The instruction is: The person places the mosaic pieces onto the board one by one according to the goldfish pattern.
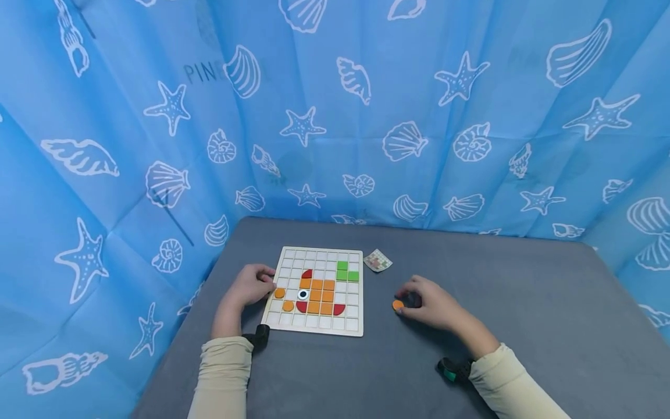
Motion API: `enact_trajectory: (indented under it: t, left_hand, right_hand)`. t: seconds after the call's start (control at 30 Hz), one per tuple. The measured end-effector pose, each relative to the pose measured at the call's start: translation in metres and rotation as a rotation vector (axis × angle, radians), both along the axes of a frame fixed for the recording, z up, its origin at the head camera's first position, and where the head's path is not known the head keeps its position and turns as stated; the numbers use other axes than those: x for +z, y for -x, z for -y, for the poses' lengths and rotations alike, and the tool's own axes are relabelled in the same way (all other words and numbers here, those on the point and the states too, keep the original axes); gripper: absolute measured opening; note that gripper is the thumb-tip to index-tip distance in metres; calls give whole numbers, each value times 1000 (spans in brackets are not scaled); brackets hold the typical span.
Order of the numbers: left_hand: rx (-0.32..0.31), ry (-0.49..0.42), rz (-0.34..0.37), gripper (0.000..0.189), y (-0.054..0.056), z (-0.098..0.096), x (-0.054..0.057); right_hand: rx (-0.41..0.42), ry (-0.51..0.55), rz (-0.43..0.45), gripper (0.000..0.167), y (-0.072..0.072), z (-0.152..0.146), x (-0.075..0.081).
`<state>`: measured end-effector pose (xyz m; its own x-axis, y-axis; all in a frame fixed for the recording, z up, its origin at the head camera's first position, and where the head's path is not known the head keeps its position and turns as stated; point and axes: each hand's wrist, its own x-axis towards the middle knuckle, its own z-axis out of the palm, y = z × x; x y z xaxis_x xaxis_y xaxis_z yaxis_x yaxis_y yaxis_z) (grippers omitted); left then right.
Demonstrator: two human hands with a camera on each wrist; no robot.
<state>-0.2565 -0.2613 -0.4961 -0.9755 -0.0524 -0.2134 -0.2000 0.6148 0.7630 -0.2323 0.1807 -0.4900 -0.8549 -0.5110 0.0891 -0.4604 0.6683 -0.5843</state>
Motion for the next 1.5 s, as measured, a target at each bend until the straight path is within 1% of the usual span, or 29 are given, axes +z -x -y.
enact_trajectory:
  t: [0.13, 0.3, 0.57, 0.8, 1.0, 1.2, 1.33, 1.5]
  left_hand:
    - [10, 2, 18, 37, 0, -1, -1]
    - [8, 0, 11, 37, -2, -2, -3]
    - [4, -10, 3, 37, -1, -2, -3]
    - [1, -12, 13, 37, 1, 0, -1]
    - [5, -5, 19, 37, 1, 1, 2]
    - [10, -9, 25, 37, -1, 0, 3]
    - [14, -7, 22, 37, -1, 0, 3]
    - [9, -16, 8, 37, 0, 1, 2]
  right_hand:
    - [-17, -6, 30, 21, -4, -6, -2]
    - [-27, -31, 56, 21, -5, -5, -4]
    - [-28, -35, 30, 13, -5, 2, -4]
    - [-57, -18, 4, 16, -3, 10, 0]
    - [-70, 13, 25, 18, 6, 33, 10]
    - [-36, 69, 40, 18, 19, 62, 19]
    - [-18, 107, 58, 20, 29, 83, 19]
    - [9, 115, 68, 19, 44, 110, 15]
